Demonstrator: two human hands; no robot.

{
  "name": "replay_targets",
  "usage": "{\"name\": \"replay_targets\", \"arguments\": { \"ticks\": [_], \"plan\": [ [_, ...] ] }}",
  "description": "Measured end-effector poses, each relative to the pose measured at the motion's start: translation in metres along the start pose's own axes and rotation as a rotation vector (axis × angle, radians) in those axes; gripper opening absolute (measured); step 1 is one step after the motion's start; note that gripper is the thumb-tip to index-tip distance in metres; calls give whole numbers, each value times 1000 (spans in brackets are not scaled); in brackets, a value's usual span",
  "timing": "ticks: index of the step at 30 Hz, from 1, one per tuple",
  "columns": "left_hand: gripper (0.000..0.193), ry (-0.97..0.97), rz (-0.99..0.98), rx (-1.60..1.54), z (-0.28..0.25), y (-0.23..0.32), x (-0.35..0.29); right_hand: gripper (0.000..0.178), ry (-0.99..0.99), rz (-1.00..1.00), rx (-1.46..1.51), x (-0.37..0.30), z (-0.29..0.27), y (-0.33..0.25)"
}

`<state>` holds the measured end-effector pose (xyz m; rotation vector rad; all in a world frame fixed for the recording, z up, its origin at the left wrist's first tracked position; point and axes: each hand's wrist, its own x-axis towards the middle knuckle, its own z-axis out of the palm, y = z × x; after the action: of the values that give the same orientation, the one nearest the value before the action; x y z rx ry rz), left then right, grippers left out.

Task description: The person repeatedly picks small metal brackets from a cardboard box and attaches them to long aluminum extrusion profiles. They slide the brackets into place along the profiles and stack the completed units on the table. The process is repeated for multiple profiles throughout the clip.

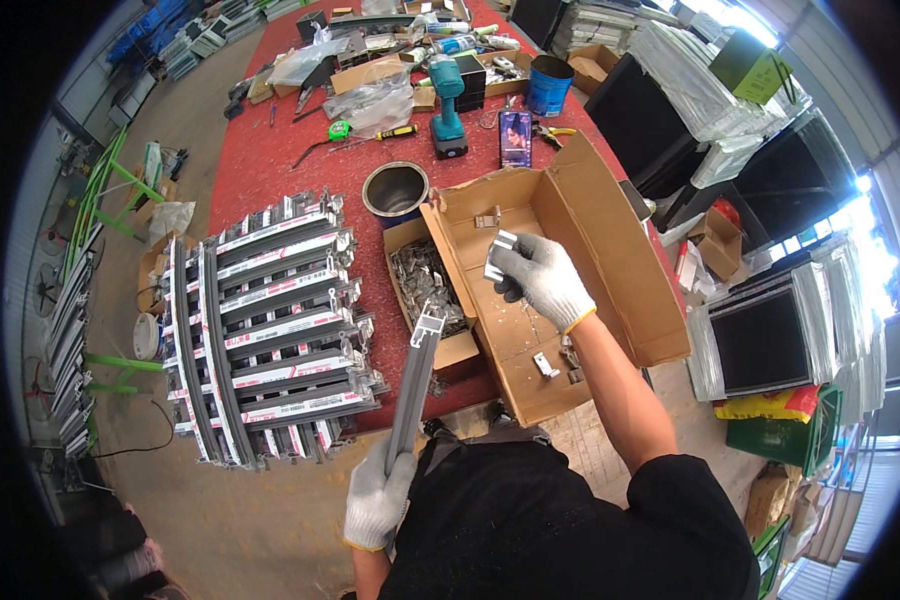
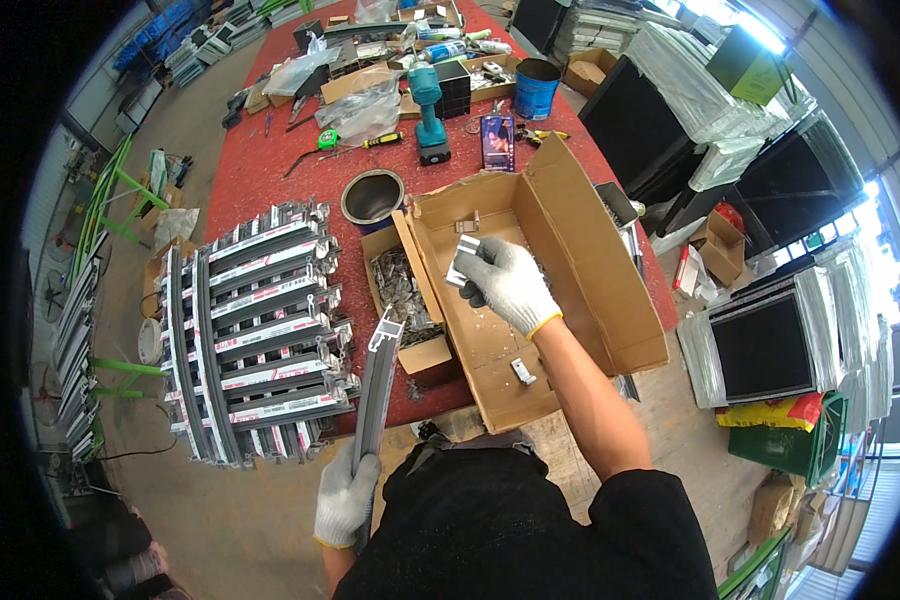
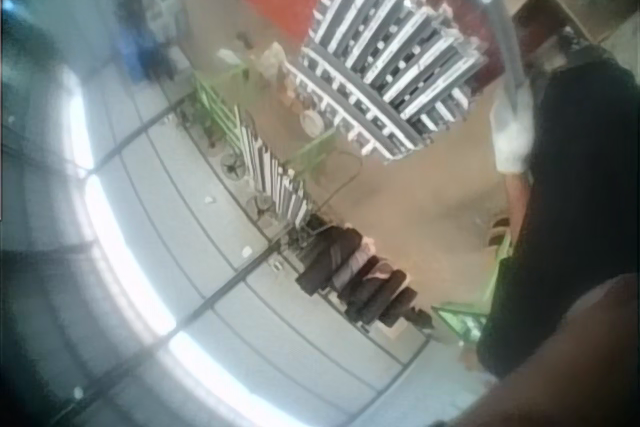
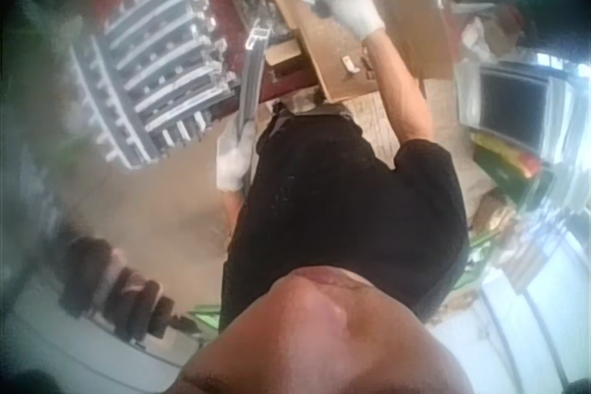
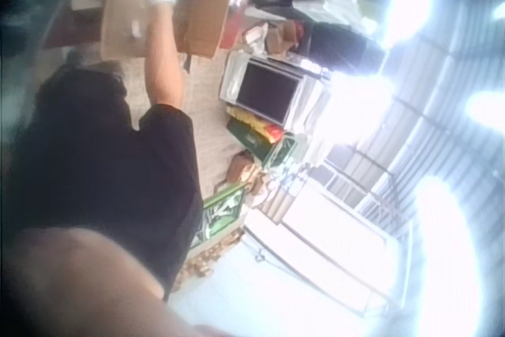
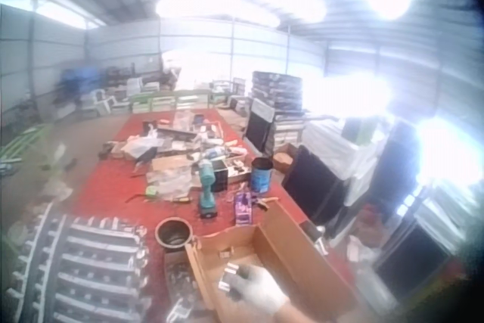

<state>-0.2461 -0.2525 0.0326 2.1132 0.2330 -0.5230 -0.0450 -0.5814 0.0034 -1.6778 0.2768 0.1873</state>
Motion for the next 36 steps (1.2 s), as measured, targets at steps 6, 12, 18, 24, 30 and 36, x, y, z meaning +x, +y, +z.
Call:
{"name": "replay_targets", "arguments": {
  "ticks": [6,12,18,24,30,36],
  "plan": [
    [49,-27,-14,-21,2,6,2,27,34,-102,34,-31,15,-16],
    [47,-47,17,25,0,5,2,38,20,-164,-81,-63,15,-36],
    [47,-34,-15,-17,4,6,2,29,133,-385,-353,-73,20,-45],
    [49,7,64,16,6,7,0,22,135,-564,-577,-69,22,-42],
    [48,57,86,68,8,7,0,20,49,-638,-773,-66,24,-42],
    [48,39,73,67,8,9,0,23,-34,-610,-846,-66,28,-44]
  ]
}}
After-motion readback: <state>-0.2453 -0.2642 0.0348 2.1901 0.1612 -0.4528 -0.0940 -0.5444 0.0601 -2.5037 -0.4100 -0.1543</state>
